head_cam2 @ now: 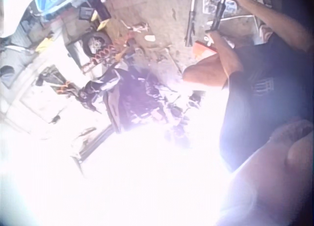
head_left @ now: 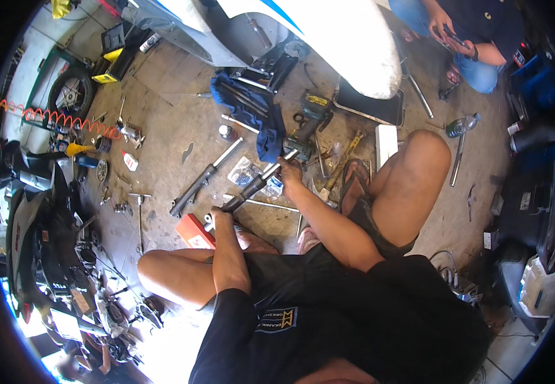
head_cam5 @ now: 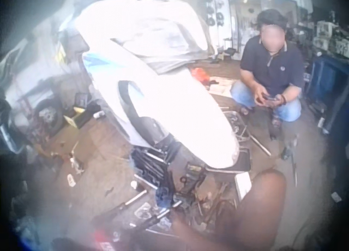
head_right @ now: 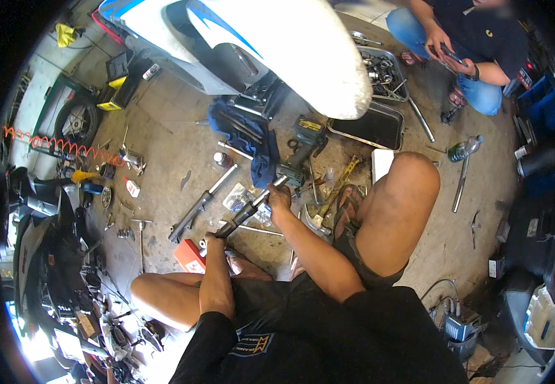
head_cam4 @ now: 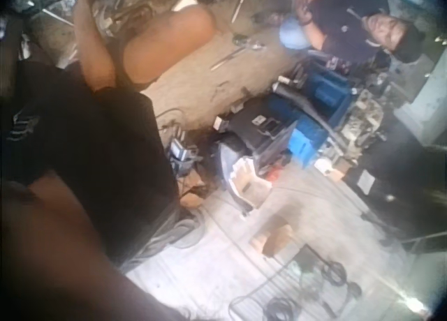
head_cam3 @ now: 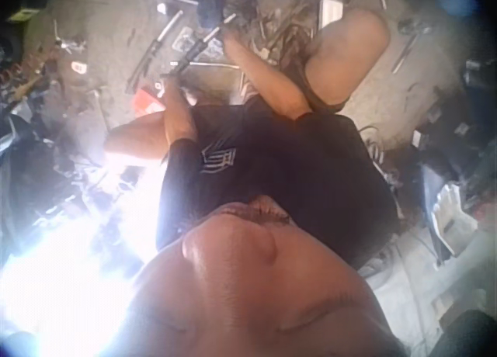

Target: The person services a motorcycle front fork by cleaning the internal components, pouring oil from a measuring cup into the fork tube, and reassembling the spring and internal rods.

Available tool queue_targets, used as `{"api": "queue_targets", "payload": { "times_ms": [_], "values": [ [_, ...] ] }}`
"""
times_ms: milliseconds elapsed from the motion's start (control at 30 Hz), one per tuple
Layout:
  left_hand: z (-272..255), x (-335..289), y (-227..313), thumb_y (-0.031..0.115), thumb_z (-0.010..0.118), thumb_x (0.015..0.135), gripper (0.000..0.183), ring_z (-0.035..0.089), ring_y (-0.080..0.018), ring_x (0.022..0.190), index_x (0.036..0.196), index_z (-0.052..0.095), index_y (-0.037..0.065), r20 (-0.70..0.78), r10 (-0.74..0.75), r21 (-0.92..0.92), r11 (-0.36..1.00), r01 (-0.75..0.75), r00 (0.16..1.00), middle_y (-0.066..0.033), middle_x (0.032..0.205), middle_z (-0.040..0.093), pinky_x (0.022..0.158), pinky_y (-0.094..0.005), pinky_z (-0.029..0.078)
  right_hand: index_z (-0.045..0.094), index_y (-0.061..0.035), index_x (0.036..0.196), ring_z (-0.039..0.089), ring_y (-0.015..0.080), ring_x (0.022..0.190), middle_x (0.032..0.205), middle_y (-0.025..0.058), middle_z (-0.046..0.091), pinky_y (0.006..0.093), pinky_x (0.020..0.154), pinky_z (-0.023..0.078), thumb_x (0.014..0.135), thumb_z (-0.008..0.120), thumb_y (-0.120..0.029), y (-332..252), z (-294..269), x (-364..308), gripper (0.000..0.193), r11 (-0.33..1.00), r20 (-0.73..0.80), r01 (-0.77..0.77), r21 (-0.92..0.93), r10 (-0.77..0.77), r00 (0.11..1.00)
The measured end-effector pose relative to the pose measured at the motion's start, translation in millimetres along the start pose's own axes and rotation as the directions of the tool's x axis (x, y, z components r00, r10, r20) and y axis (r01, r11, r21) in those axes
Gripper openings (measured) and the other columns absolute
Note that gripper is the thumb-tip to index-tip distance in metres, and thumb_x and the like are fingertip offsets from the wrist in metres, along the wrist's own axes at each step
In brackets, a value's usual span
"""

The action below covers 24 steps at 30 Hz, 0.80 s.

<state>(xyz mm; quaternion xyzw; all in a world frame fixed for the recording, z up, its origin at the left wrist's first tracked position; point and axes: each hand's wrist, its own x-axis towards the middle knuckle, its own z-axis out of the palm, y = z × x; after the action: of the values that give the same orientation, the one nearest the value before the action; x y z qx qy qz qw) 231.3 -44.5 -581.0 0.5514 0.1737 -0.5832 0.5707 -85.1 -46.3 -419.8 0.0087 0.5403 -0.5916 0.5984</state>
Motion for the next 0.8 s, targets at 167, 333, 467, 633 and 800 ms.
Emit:
{"api": "queue_targets", "payload": {
  "times_ms": [167,333,467,633,800],
  "values": [
    [-5,-2,-16,0.041,0.049,0.092,0.046,0.067,-0.0372,0.091,0.118,0.053,0.003,-0.111,-0.052,0.210,0.975,0.075,0.992,-0.0203,0.111,0.062,0.067,-0.0462,0.061,0.058,-0.0094,0.100,0.055,0.0113,0.061,0.079,0.0012,0.059,0.0248,0.057,0.051,0.092,0.067,-0.013,27,-14,44,0.013,0.996,-0.089,-0.076,-0.046,0.071,0.993],
    [-19,10,14,0.052,0.052,0.090,0.057,0.067,-0.0385,0.080,0.118,0.053,0.002,-0.103,-0.191,0.217,0.953,0.209,0.976,-0.0199,0.099,0.065,0.065,-0.0531,0.060,0.058,-0.0081,0.106,0.056,0.0127,0.063,0.079,0.0009,0.059,0.0272,0.057,0.051,0.092,0.069,-0.016,45,-3,58,0.019,0.996,-0.017,-0.094,-0.010,0.093,0.995],
    [-1,-16,-21,0.057,0.055,0.090,0.058,0.067,-0.0324,0.057,0.114,0.056,0.004,-0.179,-0.084,0.523,0.836,0.167,0.980,-0.0163,0.073,0.065,0.054,-0.0448,0.060,0.056,-0.0063,0.109,0.057,0.0156,0.060,0.075,0.0022,0.058,0.0293,0.056,0.051,0.091,0.071,-0.015,41,-27,89,0.026,0.999,0.005,0.011,-0.032,-0.010,1.000],
    [37,-69,-6,0.065,0.042,0.092,0.069,0.067,-0.0368,0.098,0.123,0.061,0.006,-0.160,0.397,0.987,0.063,0.147,0.904,-0.0220,0.113,0.065,0.082,-0.0502,0.056,0.060,-0.0006,0.093,0.061,0.0193,0.061,0.078,0.0061,0.064,0.0306,0.058,0.052,0.086,0.077,-0.024,46,-40,109,0.030,0.992,0.030,0.056,-0.110,-0.053,0.998],
    [57,-100,37,0.058,0.042,0.091,0.067,0.052,-0.0333,0.129,0.135,0.058,0.010,-0.077,0.452,0.887,-0.376,0.268,0.889,-0.0193,0.141,0.052,0.103,-0.0459,0.045,0.061,-0.0040,0.096,0.062,0.0170,0.068,0.084,0.0054,0.066,0.0299,0.065,0.054,0.084,0.079,-0.025,49,-30,85,0.030,0.978,0.075,0.000,-0.208,0.016,0.997]
  ]
}}
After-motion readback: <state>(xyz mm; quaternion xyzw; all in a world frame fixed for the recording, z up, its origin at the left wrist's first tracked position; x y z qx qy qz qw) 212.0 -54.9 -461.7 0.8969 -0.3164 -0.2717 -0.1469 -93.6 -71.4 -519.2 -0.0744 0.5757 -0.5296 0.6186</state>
